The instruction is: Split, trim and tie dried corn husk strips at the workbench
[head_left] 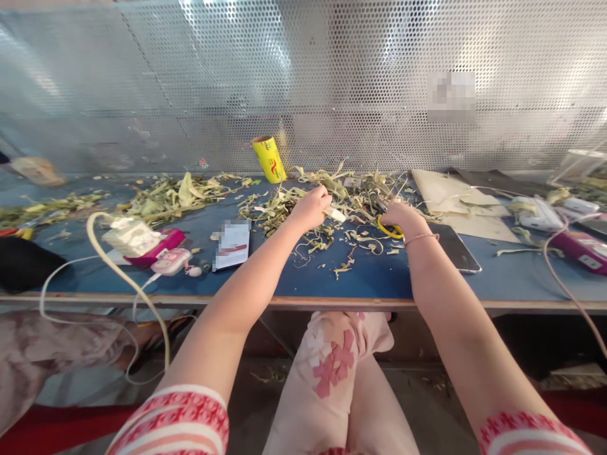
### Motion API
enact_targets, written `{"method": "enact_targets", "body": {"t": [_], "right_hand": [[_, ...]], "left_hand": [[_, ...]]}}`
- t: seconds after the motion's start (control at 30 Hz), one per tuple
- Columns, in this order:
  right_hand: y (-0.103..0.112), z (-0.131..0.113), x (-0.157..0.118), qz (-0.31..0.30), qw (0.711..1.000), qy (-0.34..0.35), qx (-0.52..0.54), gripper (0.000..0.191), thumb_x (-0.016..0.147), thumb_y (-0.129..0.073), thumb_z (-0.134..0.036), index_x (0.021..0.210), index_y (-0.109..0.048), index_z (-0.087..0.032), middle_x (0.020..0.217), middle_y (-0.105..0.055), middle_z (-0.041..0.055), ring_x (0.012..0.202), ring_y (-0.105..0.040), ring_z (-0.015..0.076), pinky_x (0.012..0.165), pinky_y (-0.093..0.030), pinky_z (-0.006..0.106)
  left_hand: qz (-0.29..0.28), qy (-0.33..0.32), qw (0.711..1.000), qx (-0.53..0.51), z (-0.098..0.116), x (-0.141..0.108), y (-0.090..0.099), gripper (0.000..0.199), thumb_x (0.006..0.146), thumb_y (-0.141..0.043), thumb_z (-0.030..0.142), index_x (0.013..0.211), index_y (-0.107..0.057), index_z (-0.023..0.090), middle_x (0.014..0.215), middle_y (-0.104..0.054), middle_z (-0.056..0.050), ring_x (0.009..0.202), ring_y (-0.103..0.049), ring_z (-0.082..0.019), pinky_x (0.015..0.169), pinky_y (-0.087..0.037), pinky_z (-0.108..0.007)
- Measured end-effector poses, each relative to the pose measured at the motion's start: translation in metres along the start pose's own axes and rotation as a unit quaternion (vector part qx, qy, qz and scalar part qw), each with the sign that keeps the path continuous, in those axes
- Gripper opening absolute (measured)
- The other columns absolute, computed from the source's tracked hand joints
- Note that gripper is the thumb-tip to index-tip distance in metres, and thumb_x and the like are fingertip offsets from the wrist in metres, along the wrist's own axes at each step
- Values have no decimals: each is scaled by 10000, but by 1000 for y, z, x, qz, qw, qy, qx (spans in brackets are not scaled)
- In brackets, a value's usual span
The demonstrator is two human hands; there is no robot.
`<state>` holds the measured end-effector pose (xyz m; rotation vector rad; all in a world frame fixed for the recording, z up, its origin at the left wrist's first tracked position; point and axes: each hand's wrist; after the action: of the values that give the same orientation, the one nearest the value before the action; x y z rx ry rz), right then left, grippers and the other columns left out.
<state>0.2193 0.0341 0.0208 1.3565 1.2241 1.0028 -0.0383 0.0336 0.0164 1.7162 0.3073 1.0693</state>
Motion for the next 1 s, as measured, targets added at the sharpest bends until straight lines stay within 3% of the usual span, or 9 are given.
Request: {"method": "enact_targets", "body": {"t": [0.1, 0.23, 0.33, 0.43, 0.63, 0.73, 0.8, 0.9, 1.0], "right_hand": [[-1, -3, 0, 33, 999, -14, -27, 714, 694, -640, -280, 1327, -456, -8, 1262, -535, 294, 1193, -527, 355, 935, -452, 426], [1, -2, -1, -10, 999, -2, -38, 673, 726, -601, -318, 1316, -488, -16, 1297, -512, 291, 1214, -507, 366, 931, -454, 422], [5, 4, 2, -29, 998, -46, 1, 799, 715, -625, -325, 1396, -375, 8, 1259, -548, 294, 1141, -572, 352, 843, -499, 393], [9, 10, 5, -20, 999, -40, 23, 712, 742, -615, -327, 1347, -448, 7, 1192, -604, 277, 1079, -617, 325, 810, -509, 359], [18, 11, -1, 92, 994, -33, 50, 607, 760, -571, -295, 1276, -479, 10, 1181, -609, 279, 1108, -592, 356, 893, -478, 405], [21, 10, -3, 158, 982, 29, 95, 562, 754, -609, -307, 1259, -502, -84, 1174, -629, 209, 1095, -593, 335, 908, -466, 409], [24, 10, -4, 161, 970, 107, 146, 568, 753, -643, -365, 1255, -511, -134, 1150, -648, 152, 1039, -612, 293, 887, -476, 386], [26, 9, -6, 94, 954, 204, 198, 643, 733, -678, -445, 1273, -506, -141, 1127, -659, 119, 974, -624, 247, 861, -487, 356], [27, 7, -11, 10, 952, 251, 175, 682, 708, -702, -454, 1291, -506, -157, 1223, -623, 122, 1061, -601, 257, 931, -465, 361]], "left_hand": [[-77, -18, 997, 17, -3, 0, -3, 185, 718, -486, 55, 820, -611, 145, 992, -588, -113, 831, -565, -200, 765, -451, -351], [-77, -56, 995, 27, -5, 2, -6, 162, 697, -497, 78, 793, -598, 161, 826, -604, -71, 866, -565, -210, 988, -366, -443], [-65, -66, 995, 22, -4, 1, -4, 140, 714, -475, 82, 780, -562, 169, 822, -592, -81, 835, -551, -214, 893, -405, -410], [-57, -51, 997, 22, -1, 0, -1, 181, 674, -476, 40, 797, -524, 164, 909, -568, -111, 812, -541, -218, 735, -408, -355], [-33, -11, 999, -38, 1, -4, 0, 255, 683, -624, 230, 878, -470, 171, 1030, -515, -126, 876, -516, -241, 764, -400, -367], [-34, 1, 997, -70, 1, -5, 2, 308, 752, -610, 394, 926, -466, 184, 1047, -531, -112, 981, -498, -267, 863, -377, -398], [-34, 32, 994, -95, -2, -4, 4, 249, 844, -500, 424, 939, -476, 195, 1013, -562, -98, 997, -498, -269, 889, -361, -417], [-14, 81, 993, -90, -14, -1, 6, 145, 867, -473, 316, 949, -498, 199, 981, -593, -97, 1016, -500, -283, 903, -348, -438], [24, 117, 990, -77, -35, -1, 5, 147, 821, -521, 206, 968, -518, 194, 989, -604, -110, 1034, -511, -289, 907, -355, -437]]}}
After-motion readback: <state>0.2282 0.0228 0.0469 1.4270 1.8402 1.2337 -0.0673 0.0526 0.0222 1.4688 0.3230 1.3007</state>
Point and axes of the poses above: each hand's wrist, its own x-axis towards the middle knuckle, its own y-axis out of the back of the hand, z = x × y
